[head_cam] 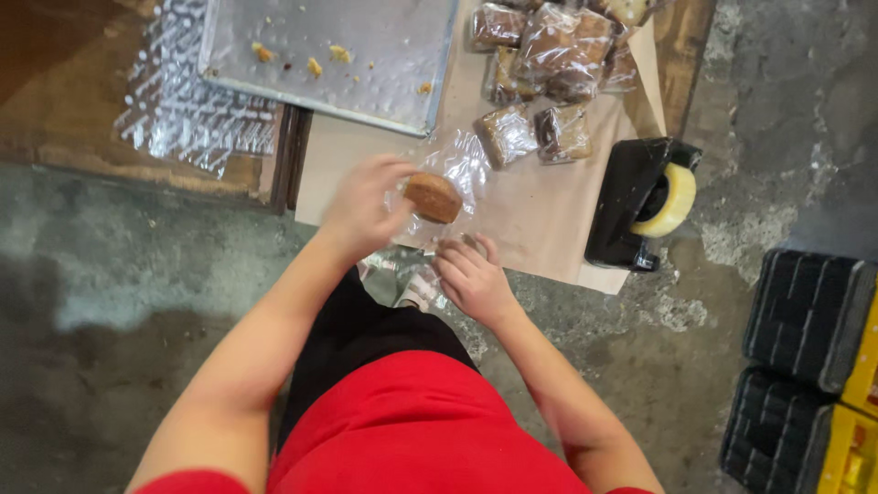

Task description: The person takes cake slices from a metal tray, places them on plastic wrap, and folds the wrap around them. They then use a tape dispenser to seal the plastic packages.

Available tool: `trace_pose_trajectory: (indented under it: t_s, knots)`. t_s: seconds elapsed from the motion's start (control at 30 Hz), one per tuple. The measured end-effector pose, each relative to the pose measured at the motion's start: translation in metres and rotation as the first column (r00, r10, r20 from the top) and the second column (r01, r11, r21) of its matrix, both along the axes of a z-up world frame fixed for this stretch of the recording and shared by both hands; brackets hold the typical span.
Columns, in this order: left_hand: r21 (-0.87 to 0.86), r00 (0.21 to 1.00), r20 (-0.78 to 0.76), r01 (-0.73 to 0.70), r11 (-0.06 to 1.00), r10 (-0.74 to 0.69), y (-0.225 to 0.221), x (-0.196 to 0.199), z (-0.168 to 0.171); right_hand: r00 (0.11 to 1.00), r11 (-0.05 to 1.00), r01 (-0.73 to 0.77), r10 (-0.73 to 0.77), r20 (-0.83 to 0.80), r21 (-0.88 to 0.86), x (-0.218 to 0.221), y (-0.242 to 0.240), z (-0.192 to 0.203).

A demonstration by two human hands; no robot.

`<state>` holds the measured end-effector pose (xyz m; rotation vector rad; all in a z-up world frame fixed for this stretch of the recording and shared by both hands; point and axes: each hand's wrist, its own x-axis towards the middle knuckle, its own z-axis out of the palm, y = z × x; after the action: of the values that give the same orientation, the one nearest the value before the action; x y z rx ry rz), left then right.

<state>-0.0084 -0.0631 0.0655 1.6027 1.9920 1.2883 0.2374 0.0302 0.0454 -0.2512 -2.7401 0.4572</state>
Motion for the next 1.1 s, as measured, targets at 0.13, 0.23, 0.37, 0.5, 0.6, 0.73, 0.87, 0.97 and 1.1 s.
trace_pose_trajectory:
  t_s: [0.13,0.23,0.37,0.5,0.6,0.73,0.87,0.97,1.1]
  knots:
    - [-0.219,0.944,-0.173,0.243,0.945,-0.282,0.037,0.002,-0.008,0.991,0.995,-0.089,0.093,0.097,-0.042,0.004,-0.001,0.011]
    - [-0.438,0.962,-0.082,0.2,0.876,-0.26,0.038,0.004,-0.016,0.994,0.984,-0.019,0.038,0.104,-0.175,0.006,0.007,0.01]
    - [-0.429,0.972,0.05,0.23,0.874,-0.231,0.035,-0.002,-0.028,0.984,0.874,0.173,-0.177,0.035,-0.453,0.003,0.023,-0.014]
    - [0.004,0.557,0.778,0.46,0.888,-0.292,0.016,-0.036,-0.041,0.882,0.569,0.455,-0.396,0.256,-0.686,-0.026,0.044,-0.033]
    - [-0.043,0.884,0.338,0.357,0.933,-0.323,-0.006,-0.039,-0.038,0.772,0.391,0.595,-0.522,0.363,-0.702,-0.047,0.057,-0.034]
    - [-0.278,0.927,0.356,-0.011,0.96,0.114,0.015,-0.006,-0.044,0.713,0.426,0.677,-0.582,0.391,-0.6,-0.063,0.061,-0.03]
    - [-0.406,0.881,0.327,-0.195,0.893,0.342,0.028,0.0,-0.06,0.76,0.778,0.621,-0.627,0.174,0.09,-0.068,0.05,-0.006]
    - [-0.335,0.88,0.326,-0.234,0.913,0.345,0.032,-0.007,-0.074,0.979,0.983,0.184,-0.183,0.084,-0.005,-0.078,0.033,0.019]
    - [-0.256,0.761,0.433,-0.41,0.876,0.483,-0.003,-0.008,-0.102,0.95,0.989,0.147,-0.136,0.283,-0.021,-0.096,0.038,0.016]
